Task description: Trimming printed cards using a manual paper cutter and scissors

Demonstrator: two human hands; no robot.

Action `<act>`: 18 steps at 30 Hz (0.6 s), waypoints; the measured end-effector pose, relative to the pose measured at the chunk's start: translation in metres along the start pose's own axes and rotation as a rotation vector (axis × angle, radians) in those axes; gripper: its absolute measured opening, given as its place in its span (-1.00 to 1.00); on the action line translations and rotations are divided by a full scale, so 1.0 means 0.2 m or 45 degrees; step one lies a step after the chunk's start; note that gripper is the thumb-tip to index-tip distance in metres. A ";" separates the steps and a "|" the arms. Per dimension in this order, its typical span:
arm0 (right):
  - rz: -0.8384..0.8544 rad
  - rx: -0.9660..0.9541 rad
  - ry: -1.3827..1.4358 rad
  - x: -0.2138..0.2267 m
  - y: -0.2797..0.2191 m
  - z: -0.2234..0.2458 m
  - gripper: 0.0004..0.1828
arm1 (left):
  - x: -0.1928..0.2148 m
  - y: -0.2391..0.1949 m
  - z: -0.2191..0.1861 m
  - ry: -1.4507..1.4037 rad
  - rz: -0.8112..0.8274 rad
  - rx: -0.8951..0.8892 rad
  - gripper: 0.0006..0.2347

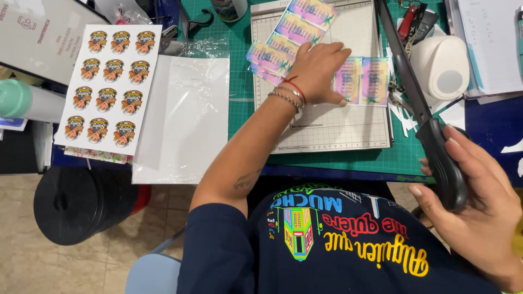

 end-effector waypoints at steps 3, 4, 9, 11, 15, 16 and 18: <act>-0.036 0.013 0.051 -0.01 -0.02 -0.03 -0.24 | 0.02 0.05 0.04 0.070 0.000 -0.015 -0.37; -0.036 0.015 0.053 -0.01 -0.02 -0.03 -0.24 | 0.03 0.07 0.05 0.072 -0.001 -0.014 -0.37; -0.023 0.003 -0.011 -0.02 -0.01 -0.01 -0.25 | 0.08 0.16 0.11 -0.020 0.316 0.231 -0.19; -0.029 0.012 0.003 -0.02 -0.01 -0.03 -0.26 | 0.05 0.20 0.15 -0.007 0.322 0.250 -0.24; -0.020 0.011 -0.037 -0.02 -0.01 -0.02 -0.25 | 0.01 0.22 0.23 -0.165 0.179 0.189 -0.39; -0.023 0.015 -0.033 -0.02 -0.01 -0.03 -0.25 | 0.04 0.20 0.26 -0.159 0.177 0.190 -0.39; -0.021 0.002 0.011 -0.02 -0.02 -0.05 -0.25 | 0.09 0.17 0.31 -0.416 0.157 0.148 -0.68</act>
Point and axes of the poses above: each hand's wrist, its own y-axis towards the middle knuckle, its own x-axis out of the back of the hand, z = x × y, the point moved 3 cm from there along y, towards the middle knuckle, and after that the axes turned 6 degrees about -z, right-handed, at the moved point
